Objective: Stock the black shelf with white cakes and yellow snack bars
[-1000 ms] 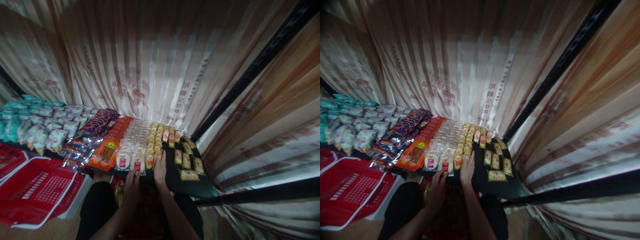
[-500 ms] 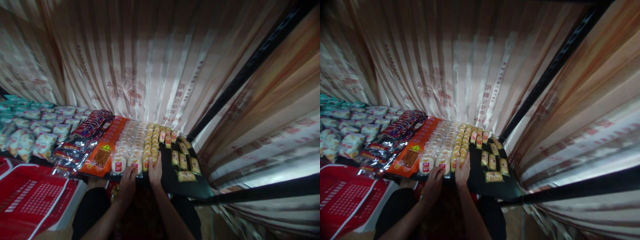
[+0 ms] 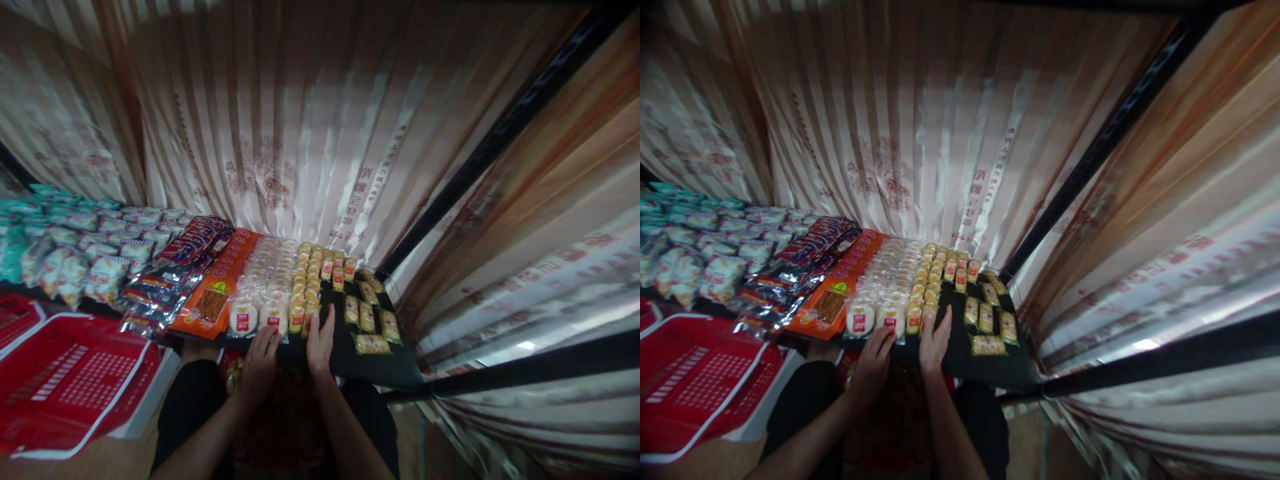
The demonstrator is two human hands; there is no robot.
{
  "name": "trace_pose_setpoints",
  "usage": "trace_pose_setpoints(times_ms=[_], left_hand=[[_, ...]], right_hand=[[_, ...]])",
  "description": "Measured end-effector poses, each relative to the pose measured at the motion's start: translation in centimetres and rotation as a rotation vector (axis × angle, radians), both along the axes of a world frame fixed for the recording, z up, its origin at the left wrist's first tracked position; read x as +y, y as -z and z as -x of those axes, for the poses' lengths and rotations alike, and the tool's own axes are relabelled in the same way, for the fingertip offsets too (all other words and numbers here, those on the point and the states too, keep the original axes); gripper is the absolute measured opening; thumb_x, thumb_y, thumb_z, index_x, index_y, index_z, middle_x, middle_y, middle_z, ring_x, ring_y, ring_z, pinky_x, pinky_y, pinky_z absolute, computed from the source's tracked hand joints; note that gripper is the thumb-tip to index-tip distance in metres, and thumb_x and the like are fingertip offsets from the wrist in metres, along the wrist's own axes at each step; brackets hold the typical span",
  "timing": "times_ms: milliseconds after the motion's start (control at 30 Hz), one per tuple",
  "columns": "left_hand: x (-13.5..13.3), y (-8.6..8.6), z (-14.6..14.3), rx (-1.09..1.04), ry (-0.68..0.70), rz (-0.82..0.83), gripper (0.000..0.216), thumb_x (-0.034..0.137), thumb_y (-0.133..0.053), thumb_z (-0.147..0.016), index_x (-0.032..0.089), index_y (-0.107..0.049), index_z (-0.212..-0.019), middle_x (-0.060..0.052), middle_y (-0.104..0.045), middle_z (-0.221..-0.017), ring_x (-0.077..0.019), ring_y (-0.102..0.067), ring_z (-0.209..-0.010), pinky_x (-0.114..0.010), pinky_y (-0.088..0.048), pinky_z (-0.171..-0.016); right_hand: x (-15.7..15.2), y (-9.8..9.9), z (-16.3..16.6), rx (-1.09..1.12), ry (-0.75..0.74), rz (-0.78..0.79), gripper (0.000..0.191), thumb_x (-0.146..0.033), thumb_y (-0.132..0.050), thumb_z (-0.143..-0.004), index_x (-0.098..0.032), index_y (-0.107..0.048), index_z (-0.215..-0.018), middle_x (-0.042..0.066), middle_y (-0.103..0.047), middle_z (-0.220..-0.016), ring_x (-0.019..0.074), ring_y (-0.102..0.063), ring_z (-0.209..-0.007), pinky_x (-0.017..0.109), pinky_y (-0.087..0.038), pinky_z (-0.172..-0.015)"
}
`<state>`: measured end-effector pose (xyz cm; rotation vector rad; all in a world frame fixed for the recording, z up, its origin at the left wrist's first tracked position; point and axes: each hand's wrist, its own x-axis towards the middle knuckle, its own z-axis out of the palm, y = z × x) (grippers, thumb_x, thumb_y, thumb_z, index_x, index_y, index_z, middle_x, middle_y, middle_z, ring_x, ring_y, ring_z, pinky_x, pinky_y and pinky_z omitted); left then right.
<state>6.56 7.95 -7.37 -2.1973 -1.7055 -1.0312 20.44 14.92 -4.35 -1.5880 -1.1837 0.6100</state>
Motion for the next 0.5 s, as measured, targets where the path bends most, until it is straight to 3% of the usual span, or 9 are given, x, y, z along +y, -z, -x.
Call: trace_pose_setpoints(times_ms=[100, 267, 400, 500], left_hand=[[-1.6, 0.1, -0.3, -0.047, 0.048, 0.062, 0.038, 0.004, -0.037, -0.080, 0.017, -0.056, -0.110, -0.010, -0.056, -0.117, -0.0209, -0.047, -0.117, -0.041, -0.046, -0.095], [-5.4, 1.5, -0.2, -0.154, 0.170, 0.225, 0.029, 0.010, -0.040, -0.082, 0.018, -0.060, -0.102, -0.008, -0.060, -0.107, -0.0191, -0.053, -0.106, -0.039, -0.047, -0.091], [-6.9, 3.2, 0.0, -0.268, 0.106, 0.562, 0.031, 0.008, -0.044, -0.075, 0.016, -0.062, -0.099, -0.010, -0.062, -0.105, -0.0204, -0.056, -0.102, -0.037, -0.046, -0.091], [-6.7, 4.8, -0.5, -0.427, 0.002, 0.824, 0.033, 0.006, -0.045, -0.068, 0.015, -0.065, -0.093, -0.010, -0.066, -0.097, -0.0226, -0.060, -0.094, -0.037, -0.045, -0.090]], right_hand=[[-2.0, 0.0, 0.0, 0.039, -0.001, -0.030, 0.069, -0.053, -0.031, -0.085, -0.010, -0.025, -0.138, 0.017, -0.030, -0.143, 0.0252, -0.027, -0.132, 0.043, -0.022, -0.108], [-8.3, 1.3, 0.1, 0.030, -0.103, -0.103, 0.048, -0.041, -0.035, -0.087, -0.015, -0.040, -0.127, 0.015, -0.049, -0.127, 0.0209, -0.047, -0.116, 0.040, -0.037, -0.098], [-12.6, 4.5, -0.3, -0.112, -0.300, 0.016, 0.032, -0.035, -0.038, -0.086, -0.018, -0.055, -0.108, 0.011, -0.062, -0.107, 0.0208, -0.056, -0.101, 0.040, -0.043, -0.091], [-13.5, 7.5, -0.8, -0.304, -0.402, 0.196, 0.031, -0.025, -0.039, -0.080, -0.018, -0.062, -0.100, 0.012, -0.065, -0.105, 0.0251, -0.057, -0.103, 0.045, -0.041, -0.094]])
